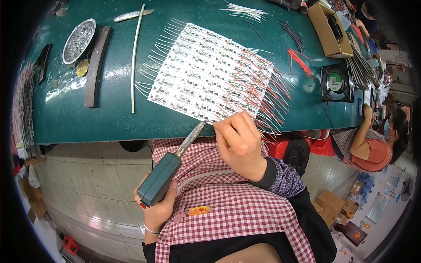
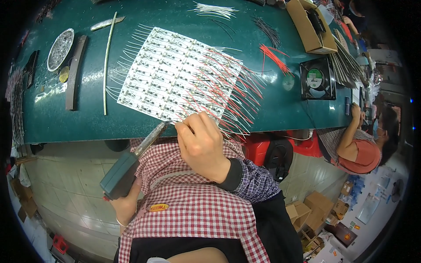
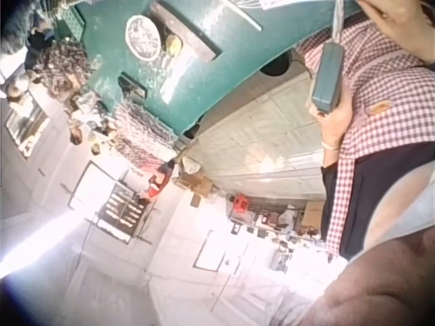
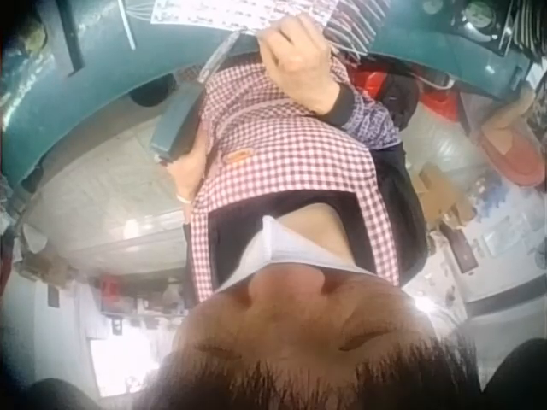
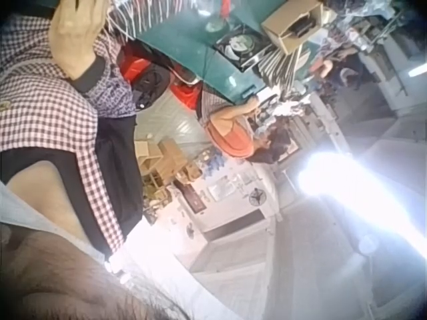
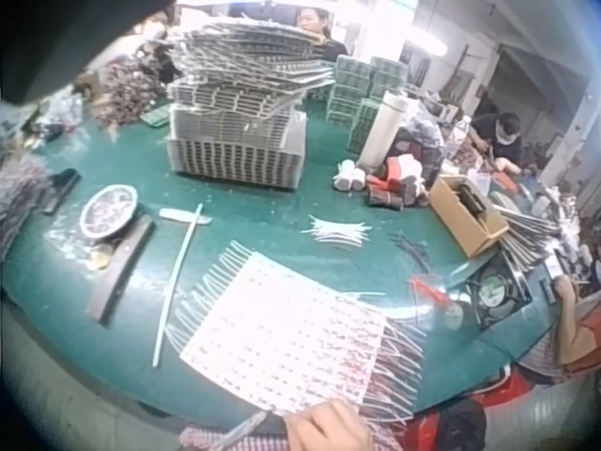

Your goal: The person assembles LED panels by soldering wires to individual LED strips with a soldering gun.

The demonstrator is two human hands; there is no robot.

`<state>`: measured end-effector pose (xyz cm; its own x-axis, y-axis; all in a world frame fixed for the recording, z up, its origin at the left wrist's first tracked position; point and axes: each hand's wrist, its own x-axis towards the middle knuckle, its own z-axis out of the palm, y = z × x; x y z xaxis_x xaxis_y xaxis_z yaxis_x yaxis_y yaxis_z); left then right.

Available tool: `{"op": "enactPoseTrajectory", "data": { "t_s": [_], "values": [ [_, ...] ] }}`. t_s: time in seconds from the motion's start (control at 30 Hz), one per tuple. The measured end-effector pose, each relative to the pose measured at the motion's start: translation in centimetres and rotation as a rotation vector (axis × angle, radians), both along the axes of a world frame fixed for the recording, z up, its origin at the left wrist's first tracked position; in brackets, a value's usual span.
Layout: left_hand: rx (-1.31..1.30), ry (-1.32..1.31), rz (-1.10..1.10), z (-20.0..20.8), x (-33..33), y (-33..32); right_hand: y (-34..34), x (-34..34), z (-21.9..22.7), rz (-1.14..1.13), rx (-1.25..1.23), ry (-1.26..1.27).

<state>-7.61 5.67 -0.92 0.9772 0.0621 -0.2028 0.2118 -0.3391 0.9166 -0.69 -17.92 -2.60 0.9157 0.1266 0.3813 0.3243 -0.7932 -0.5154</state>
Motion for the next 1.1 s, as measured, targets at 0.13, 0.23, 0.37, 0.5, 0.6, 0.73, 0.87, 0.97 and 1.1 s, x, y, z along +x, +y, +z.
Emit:
{"op": "enactPoseTrajectory", "data": {
  "t_s": [0.13,0.23,0.37,0.5,0.6,0.73,0.87,0.97,1.1],
  "values": [
    [-0.004,0.031,-0.007,-0.5,-0.2,0.1,0.0,-0.1,-0.2,-0.002,-0.003,0.005],
    [-0.013,0.028,-0.003,-0.3,-0.2,0.0,0.0,-0.1,0.0,-0.003,-0.002,0.003],
    [0.048,-0.031,-0.031,-0.5,-0.5,0.3,0.1,-0.2,0.1,-0.003,-0.007,0.009],
    [0.035,0.016,0.010,-0.6,-1.8,0.6,-0.1,-0.3,-0.1,-0.005,-0.006,0.012],
    [-0.153,0.172,0.170,-1.0,-2.5,1.0,-0.1,-0.4,-0.1,-0.003,-0.006,0.016],
    [-0.237,0.127,0.263,-0.3,-1.3,0.3,-0.3,-0.3,-0.2,-0.005,-0.009,0.000],
    [-0.252,0.066,0.320,0.2,-0.9,0.2,-0.4,-0.3,0.5,0.022,-0.002,0.039],
    [-0.428,-0.053,0.438,0.9,1.3,1.4,-1.1,-0.2,1.7,0.019,-0.012,0.044],
    [-0.536,-0.212,0.512,-0.5,5.6,6.4,-3.8,0.0,1.5,-0.039,-0.149,0.129]
  ]
}}
